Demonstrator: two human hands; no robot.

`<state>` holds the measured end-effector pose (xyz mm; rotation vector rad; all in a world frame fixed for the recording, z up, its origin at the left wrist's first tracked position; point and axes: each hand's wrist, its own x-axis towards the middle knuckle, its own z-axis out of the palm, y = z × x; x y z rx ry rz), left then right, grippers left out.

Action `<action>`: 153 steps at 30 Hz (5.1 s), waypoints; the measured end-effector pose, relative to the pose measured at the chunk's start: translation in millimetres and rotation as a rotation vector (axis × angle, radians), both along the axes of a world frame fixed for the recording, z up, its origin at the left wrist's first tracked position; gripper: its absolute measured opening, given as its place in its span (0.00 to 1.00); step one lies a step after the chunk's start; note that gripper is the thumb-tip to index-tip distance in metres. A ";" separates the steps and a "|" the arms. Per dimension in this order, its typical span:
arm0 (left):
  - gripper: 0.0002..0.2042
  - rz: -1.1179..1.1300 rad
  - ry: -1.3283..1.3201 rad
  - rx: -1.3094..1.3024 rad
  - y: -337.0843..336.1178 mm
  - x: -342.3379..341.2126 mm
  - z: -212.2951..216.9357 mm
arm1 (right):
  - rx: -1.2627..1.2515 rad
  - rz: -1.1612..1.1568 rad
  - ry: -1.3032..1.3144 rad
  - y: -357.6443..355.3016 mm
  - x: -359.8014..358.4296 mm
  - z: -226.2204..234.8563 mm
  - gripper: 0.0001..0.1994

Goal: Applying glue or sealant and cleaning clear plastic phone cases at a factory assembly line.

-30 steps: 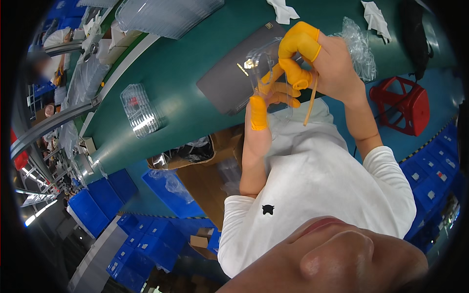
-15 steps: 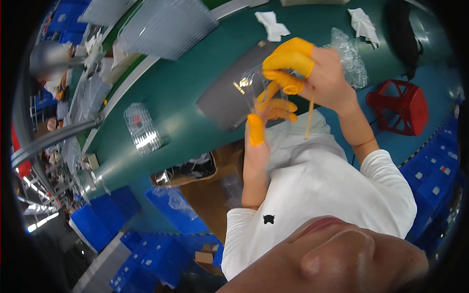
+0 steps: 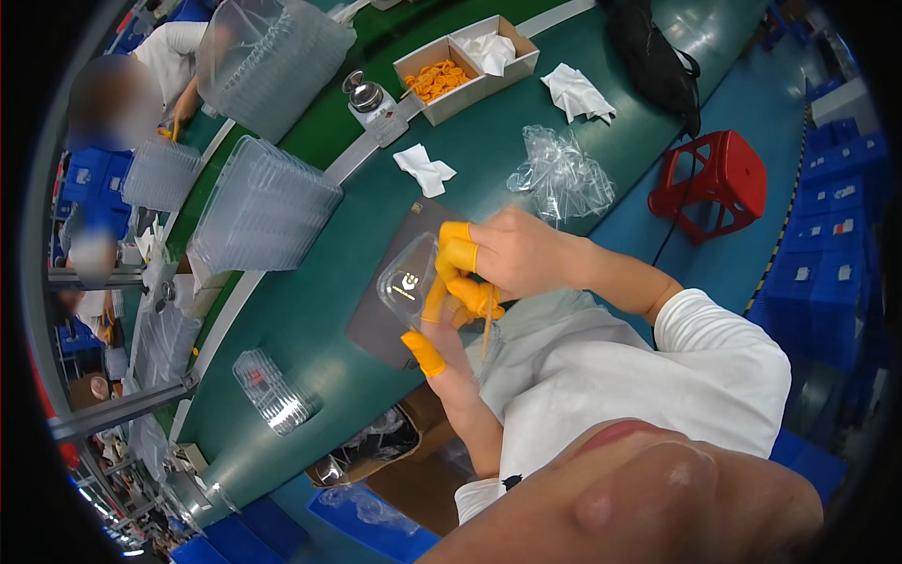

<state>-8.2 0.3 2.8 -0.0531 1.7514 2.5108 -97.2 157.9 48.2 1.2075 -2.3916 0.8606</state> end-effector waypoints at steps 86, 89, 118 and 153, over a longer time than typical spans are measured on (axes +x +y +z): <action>0.49 0.291 0.044 0.597 -31.1 -1.2 -2.1 | -0.694 -0.602 -0.605 120.4 -31.0 -48.8 0.21; 0.50 0.235 0.062 0.591 -28.9 -1.7 0.0 | -0.745 -0.685 -0.651 121.0 -30.1 -50.9 0.21; 0.50 -0.096 -0.115 0.810 -24.5 -7.3 -10.4 | -0.182 -0.858 -0.035 155.1 -37.0 -66.2 0.14; 0.52 -0.282 -0.144 0.868 -6.8 -1.9 -19.9 | -0.513 -0.448 -0.524 93.8 -19.7 -66.7 0.14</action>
